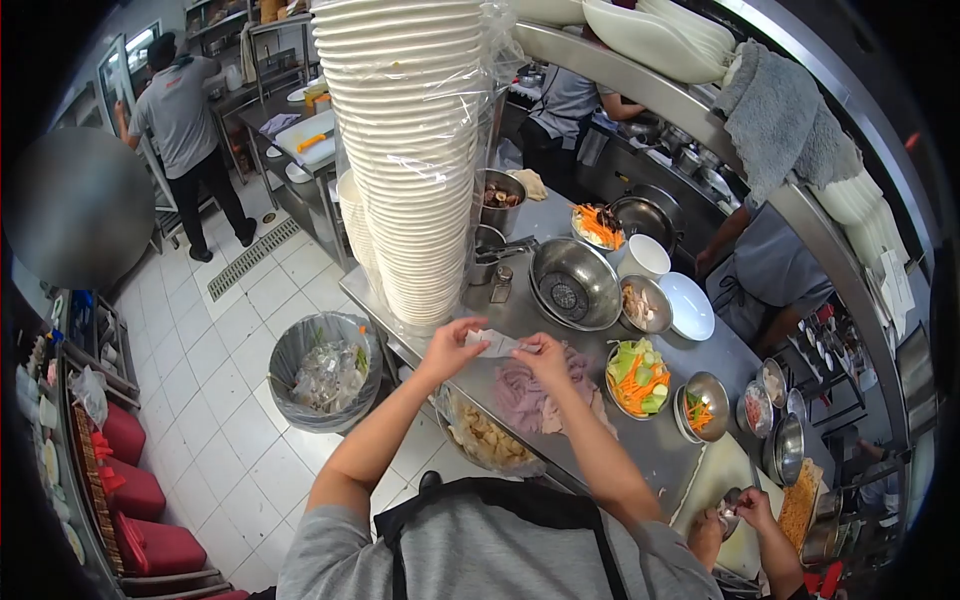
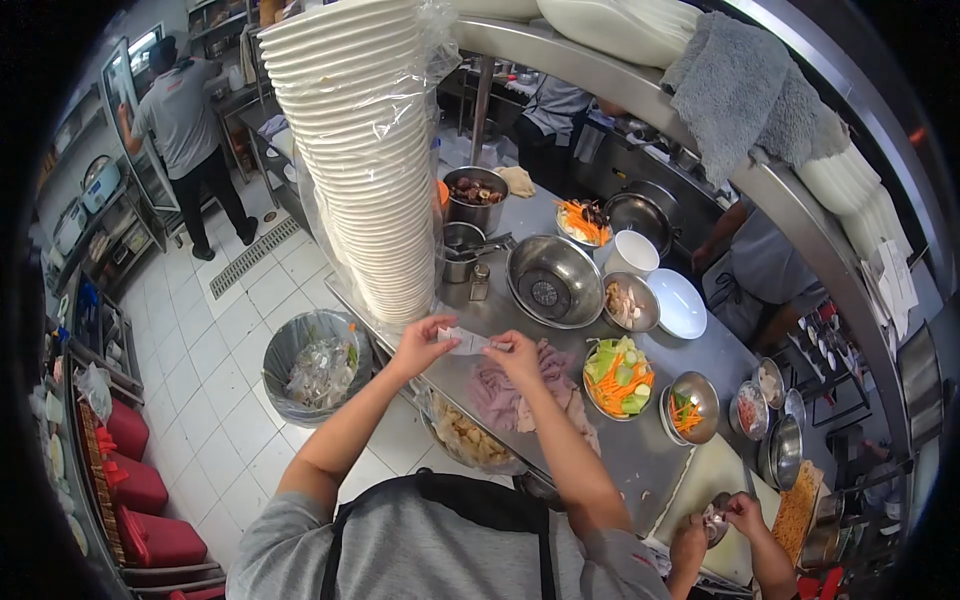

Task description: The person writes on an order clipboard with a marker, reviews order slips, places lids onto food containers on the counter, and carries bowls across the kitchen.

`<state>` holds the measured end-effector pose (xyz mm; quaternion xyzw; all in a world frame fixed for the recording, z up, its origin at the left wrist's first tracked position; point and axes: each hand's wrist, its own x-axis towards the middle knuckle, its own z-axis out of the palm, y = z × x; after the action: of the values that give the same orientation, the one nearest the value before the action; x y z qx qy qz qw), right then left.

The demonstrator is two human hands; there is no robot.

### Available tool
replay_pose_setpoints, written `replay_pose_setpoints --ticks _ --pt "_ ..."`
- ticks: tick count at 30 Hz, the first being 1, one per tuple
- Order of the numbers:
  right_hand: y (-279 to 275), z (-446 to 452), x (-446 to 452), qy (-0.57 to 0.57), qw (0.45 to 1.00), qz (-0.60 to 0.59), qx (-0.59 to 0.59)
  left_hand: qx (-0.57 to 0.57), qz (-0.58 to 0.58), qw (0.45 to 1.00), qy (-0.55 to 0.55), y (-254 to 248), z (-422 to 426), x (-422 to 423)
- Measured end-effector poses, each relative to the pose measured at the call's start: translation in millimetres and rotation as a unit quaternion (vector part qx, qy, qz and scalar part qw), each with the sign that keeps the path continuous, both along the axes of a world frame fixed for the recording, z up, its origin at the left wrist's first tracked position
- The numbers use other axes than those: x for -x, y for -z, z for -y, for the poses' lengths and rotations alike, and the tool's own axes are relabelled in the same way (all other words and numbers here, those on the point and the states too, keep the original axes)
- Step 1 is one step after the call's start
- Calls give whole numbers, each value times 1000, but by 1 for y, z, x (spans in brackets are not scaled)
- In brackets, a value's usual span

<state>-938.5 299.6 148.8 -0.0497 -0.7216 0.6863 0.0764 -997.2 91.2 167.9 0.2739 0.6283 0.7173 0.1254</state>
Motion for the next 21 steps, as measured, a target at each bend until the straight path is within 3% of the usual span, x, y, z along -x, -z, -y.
replay_pose_setpoints --ticks 2,6,9,15,18,21 --pt "34 7 3 24 998 22 46 -31 9 999 -9 51 -12 5" --pt "45 12 9 29 999 -13 29 -20 36 998 -40 67 -18 -3" --pt "14 16 5 14 990 -105 -88 -23 -37 997 -67 32 -15 -13" --pt "4 22 -6 -27 950 -136 -281 22 -77 996 -46 40 -12 -9" --pt "-9 33 -8 41 921 -173 -345 3 -82 996 -32 46 -14 -7" --pt "-4 33 -7 -4 881 -149 -448 -8 -68 997 -45 48 -15 -8"
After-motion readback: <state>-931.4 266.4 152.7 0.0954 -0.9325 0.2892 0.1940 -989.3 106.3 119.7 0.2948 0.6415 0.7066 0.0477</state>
